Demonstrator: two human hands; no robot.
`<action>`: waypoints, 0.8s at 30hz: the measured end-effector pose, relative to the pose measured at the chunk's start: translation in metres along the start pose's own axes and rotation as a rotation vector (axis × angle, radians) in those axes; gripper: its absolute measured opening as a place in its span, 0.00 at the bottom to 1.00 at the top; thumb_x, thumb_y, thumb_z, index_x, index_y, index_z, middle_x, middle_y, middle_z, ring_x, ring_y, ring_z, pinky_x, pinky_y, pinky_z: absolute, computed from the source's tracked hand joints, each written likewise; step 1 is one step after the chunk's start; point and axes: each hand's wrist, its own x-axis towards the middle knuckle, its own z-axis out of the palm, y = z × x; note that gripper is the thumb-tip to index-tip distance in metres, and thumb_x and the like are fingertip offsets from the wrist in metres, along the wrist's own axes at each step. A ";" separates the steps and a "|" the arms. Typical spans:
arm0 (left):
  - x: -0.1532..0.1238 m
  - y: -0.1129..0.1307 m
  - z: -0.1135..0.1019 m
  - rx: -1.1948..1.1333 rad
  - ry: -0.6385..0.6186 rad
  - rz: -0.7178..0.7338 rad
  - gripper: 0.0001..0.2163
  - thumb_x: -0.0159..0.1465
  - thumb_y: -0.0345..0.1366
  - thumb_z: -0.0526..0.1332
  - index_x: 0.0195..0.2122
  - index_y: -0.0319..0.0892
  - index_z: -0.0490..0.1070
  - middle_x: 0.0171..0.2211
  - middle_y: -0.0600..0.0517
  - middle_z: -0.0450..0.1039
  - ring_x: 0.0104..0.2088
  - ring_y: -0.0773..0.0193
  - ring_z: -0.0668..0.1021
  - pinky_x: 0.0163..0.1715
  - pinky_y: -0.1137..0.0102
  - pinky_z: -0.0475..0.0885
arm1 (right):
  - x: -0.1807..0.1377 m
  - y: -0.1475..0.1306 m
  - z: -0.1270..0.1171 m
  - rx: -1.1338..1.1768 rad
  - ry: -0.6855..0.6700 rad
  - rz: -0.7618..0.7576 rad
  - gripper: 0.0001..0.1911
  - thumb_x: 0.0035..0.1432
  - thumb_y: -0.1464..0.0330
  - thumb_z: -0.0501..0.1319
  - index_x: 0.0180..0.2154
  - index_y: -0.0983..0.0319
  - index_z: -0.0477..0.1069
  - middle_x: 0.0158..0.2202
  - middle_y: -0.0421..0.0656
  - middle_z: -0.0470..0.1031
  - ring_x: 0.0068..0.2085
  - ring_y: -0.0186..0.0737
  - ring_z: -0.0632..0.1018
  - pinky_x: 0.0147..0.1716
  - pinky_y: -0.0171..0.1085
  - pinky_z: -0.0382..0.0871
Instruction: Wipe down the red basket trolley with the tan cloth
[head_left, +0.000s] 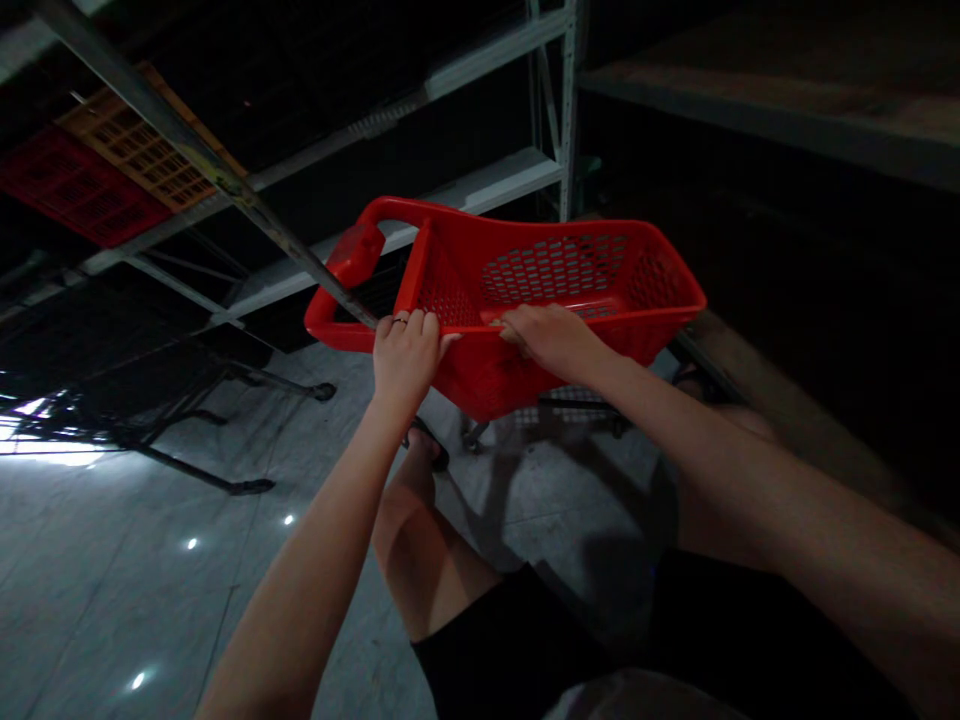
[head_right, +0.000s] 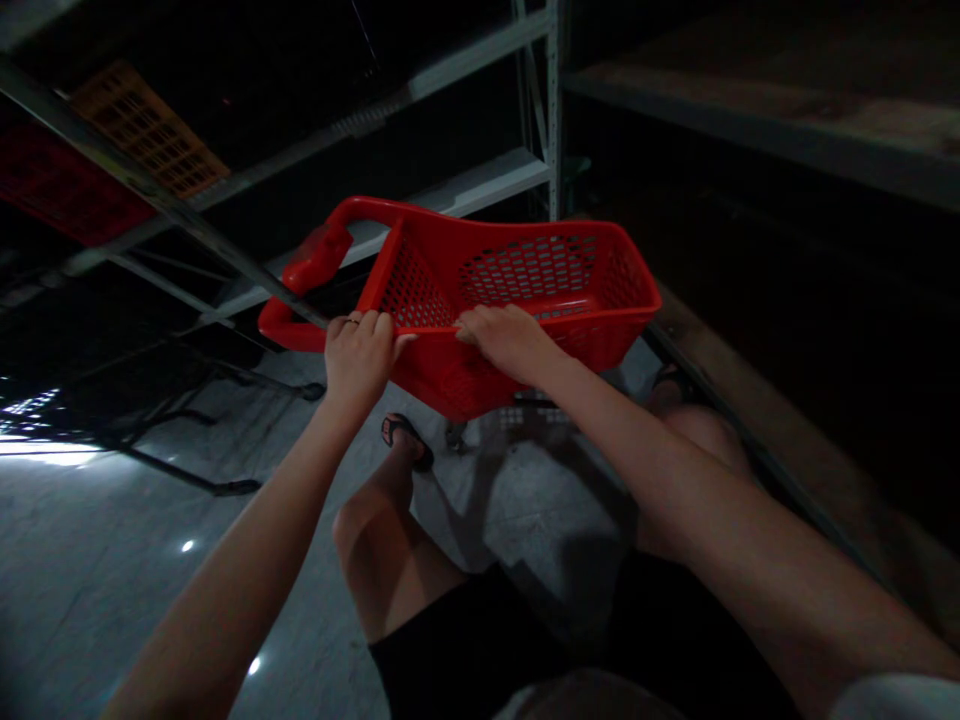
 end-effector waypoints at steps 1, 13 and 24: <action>0.000 0.000 0.001 -0.013 0.002 -0.007 0.19 0.76 0.50 0.51 0.41 0.42 0.73 0.39 0.39 0.77 0.44 0.43 0.78 0.48 0.52 0.69 | -0.014 0.017 -0.002 -0.039 -0.001 0.025 0.15 0.74 0.69 0.51 0.51 0.65 0.74 0.46 0.53 0.81 0.47 0.49 0.80 0.44 0.43 0.65; -0.002 0.004 0.001 -0.119 0.008 -0.091 0.16 0.75 0.48 0.52 0.41 0.43 0.72 0.40 0.39 0.76 0.47 0.40 0.77 0.53 0.48 0.67 | -0.134 0.171 -0.035 -0.292 0.023 0.065 0.20 0.75 0.63 0.47 0.45 0.67 0.74 0.43 0.58 0.79 0.46 0.52 0.77 0.50 0.47 0.68; -0.007 -0.033 0.014 -0.064 0.028 -0.050 0.16 0.75 0.49 0.50 0.38 0.45 0.70 0.39 0.41 0.76 0.45 0.43 0.76 0.54 0.50 0.66 | 0.009 -0.029 0.020 -0.104 0.086 -0.045 0.20 0.77 0.68 0.44 0.51 0.68 0.73 0.45 0.53 0.80 0.45 0.47 0.77 0.43 0.43 0.63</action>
